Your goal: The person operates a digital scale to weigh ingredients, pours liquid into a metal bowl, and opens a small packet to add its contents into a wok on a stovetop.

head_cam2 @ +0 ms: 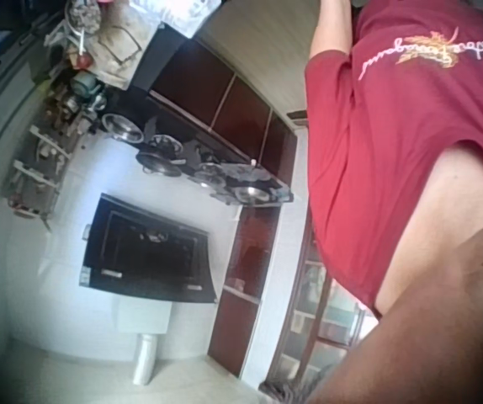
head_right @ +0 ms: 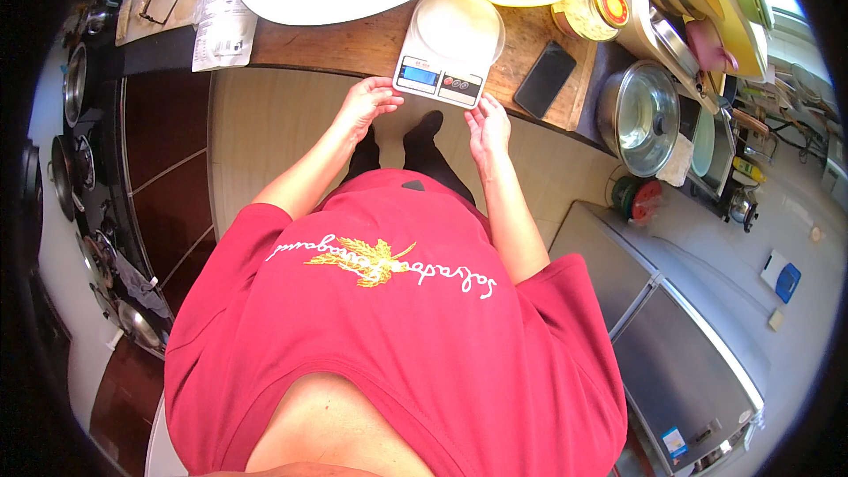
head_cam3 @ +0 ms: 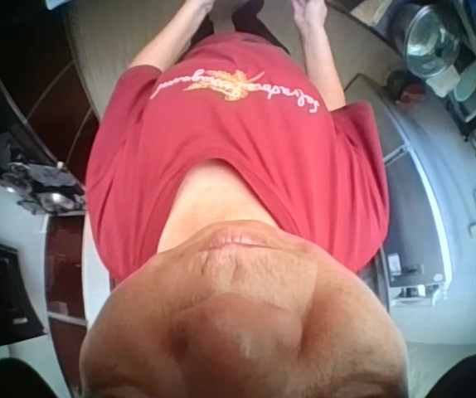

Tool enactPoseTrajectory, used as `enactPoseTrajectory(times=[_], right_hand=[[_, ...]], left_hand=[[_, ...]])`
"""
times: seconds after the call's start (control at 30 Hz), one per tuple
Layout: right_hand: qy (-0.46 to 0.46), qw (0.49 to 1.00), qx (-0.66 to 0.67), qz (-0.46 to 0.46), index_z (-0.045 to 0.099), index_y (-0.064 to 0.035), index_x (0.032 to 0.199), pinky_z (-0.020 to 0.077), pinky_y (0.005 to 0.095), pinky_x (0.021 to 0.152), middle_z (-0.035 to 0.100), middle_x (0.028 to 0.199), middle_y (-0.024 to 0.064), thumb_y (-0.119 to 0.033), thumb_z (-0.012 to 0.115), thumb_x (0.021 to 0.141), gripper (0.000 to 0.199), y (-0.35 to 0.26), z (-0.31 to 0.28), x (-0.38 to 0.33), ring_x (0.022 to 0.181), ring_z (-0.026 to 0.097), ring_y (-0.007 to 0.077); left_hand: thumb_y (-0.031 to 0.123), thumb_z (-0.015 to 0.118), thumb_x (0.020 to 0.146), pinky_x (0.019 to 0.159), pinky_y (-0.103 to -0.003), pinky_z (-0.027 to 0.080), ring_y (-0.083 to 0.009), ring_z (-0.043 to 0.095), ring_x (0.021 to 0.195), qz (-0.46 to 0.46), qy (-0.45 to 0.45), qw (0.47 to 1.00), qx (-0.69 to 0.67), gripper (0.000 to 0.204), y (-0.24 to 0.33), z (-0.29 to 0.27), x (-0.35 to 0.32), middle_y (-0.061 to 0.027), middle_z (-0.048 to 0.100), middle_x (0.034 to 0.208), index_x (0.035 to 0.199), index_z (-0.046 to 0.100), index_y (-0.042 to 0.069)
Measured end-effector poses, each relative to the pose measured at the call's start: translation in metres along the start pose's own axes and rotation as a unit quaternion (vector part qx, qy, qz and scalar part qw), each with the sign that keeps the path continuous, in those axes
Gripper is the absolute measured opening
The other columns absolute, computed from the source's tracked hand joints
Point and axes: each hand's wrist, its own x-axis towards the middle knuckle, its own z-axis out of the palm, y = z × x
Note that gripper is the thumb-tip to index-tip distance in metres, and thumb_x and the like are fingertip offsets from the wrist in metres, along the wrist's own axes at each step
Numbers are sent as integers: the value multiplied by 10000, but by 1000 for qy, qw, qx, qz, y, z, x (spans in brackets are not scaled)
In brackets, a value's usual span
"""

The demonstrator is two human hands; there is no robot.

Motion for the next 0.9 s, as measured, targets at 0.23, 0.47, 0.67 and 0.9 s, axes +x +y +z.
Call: enactPoseTrajectory(times=[0.23, 0.47, 0.67, 0.9], right_hand=[[-116, 991, -63, 6, 472, -40, 1199, 400, 297, 814, 563, 1071, 40, -95, 510, 853, 353, -2, -13, -1, 922, 531, 138], [-166, 983, -78, 5, 474, -32, 1204, 415, 271, 813, 546, 1131, 40, -100, 546, 847, 370, 2, 2, -11, 952, 537, 118], [-229, 962, -146, -17, 464, -6, 1194, 442, 245, 803, 550, 1107, 51, -73, 507, 869, 335, 10, 17, -8, 969, 544, 138], [-201, 958, -206, -8, 456, -12, 1200, 427, 215, 750, 531, 1106, 18, -76, 528, 850, 364, 14, -67, -52, 933, 515, 95]], left_hand=[[35, 541, 806, 707, -250, 495, -173, 604, 815, 14, -11, 1000, -7, 335, -3, -1, 4, -109, 585, 920, 1120, 451, -40], [80, 575, 794, 699, -238, 489, -136, 592, 772, 32, -72, 995, 62, 411, 9, -19, 4, -77, 598, 913, 1175, 457, -17], [59, 589, 738, 661, -251, 477, -119, 573, 710, 125, -31, 987, 93, 283, 8, -31, -16, -62, 622, 854, 1017, 581, 14], [-19, 536, 745, 568, -203, 440, -71, 531, 633, 87, -42, 995, -4, 278, -77, 6, -59, -8, 592, 754, 1016, 583, 17]])
